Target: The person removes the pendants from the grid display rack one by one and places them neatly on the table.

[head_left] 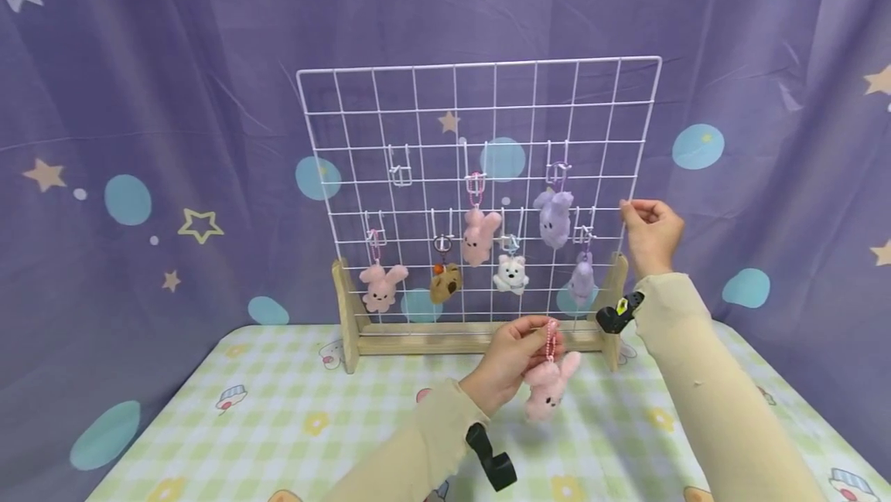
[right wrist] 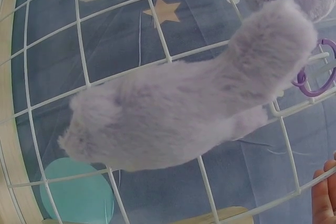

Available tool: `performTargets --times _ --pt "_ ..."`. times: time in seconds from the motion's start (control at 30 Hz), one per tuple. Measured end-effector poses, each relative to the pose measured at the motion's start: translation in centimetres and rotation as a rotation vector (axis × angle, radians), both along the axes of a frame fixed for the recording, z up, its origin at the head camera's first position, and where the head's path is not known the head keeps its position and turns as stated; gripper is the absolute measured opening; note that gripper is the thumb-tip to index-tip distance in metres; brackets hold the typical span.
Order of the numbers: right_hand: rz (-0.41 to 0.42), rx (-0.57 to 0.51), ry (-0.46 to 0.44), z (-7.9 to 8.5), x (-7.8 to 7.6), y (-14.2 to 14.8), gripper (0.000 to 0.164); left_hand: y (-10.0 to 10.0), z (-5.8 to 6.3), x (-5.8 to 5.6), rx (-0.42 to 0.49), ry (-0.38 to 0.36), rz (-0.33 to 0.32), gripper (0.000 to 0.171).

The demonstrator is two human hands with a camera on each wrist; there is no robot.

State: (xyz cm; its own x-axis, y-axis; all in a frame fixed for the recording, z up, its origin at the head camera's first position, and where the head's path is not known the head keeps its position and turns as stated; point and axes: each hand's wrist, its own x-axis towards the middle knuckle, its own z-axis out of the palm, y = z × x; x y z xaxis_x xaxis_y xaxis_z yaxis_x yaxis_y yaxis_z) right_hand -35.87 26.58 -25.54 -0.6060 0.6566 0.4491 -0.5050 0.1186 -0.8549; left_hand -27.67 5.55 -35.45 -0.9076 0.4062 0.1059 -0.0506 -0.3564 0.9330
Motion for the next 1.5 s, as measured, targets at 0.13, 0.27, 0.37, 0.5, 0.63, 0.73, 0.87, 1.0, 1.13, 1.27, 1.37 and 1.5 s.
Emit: performTargets --times 0.13,0.27,0.37,0.5,0.63,0.73,0.87,1.0,1.13,1.27,1.37,1.5 --pt "0.008 -0.004 0.007 0.2 0.3 -0.3 0.013 0.6 -0.8 0.0 -0.006 -0.016 0.001 0.023" --pt "0.002 0.004 -0.002 0.1 0.2 -0.5 0.014 1.1 -1.8 -0.1 -0.022 -0.028 0.010 0.025" --pt "-0.009 0.020 -0.009 -0.2 -0.1 -0.4 0.014 1.5 -2.5 0.0 -0.022 -0.046 0.007 0.023" --pt "0.000 0.002 -0.001 -0.2 0.0 -0.5 0.014 2.0 -3.2 0.2 -0.013 -0.058 -0.009 0.025" --pt "0.028 -0.020 0.017 0.5 1.1 -1.1 0.013 2.6 -3.6 0.4 0.002 -0.066 -0.019 0.028" --pt "0.041 -0.021 0.021 0.8 1.6 -1.3 0.010 3.2 -3.8 0.5 0.017 -0.078 -0.028 0.024" --pt "0.030 -0.012 0.016 0.8 1.4 -1.2 0.009 3.9 -3.9 0.7 0.036 -0.089 -0.048 0.022" --pt "0.025 -0.002 0.020 1.1 1.8 -1.5 0.008 4.7 -4.1 0.9 0.066 -0.114 -0.076 0.019" --pt "0.033 -0.012 0.044 1.1 1.9 -1.4 0.008 5.5 -4.5 0.8 0.082 -0.141 -0.084 0.014" --pt "0.039 -0.013 0.056 1.2 2.1 -1.5 0.008 5.8 -4.9 0.7 0.067 -0.147 -0.061 0.018" --pt "0.034 -0.004 0.050 1.2 2.2 -1.5 0.009 5.8 -5.3 0.4 0.051 -0.143 -0.045 0.022" --pt "0.027 -0.001 0.044 1.2 2.2 -1.5 0.008 5.5 -5.7 -0.1 0.063 -0.161 -0.034 0.021"
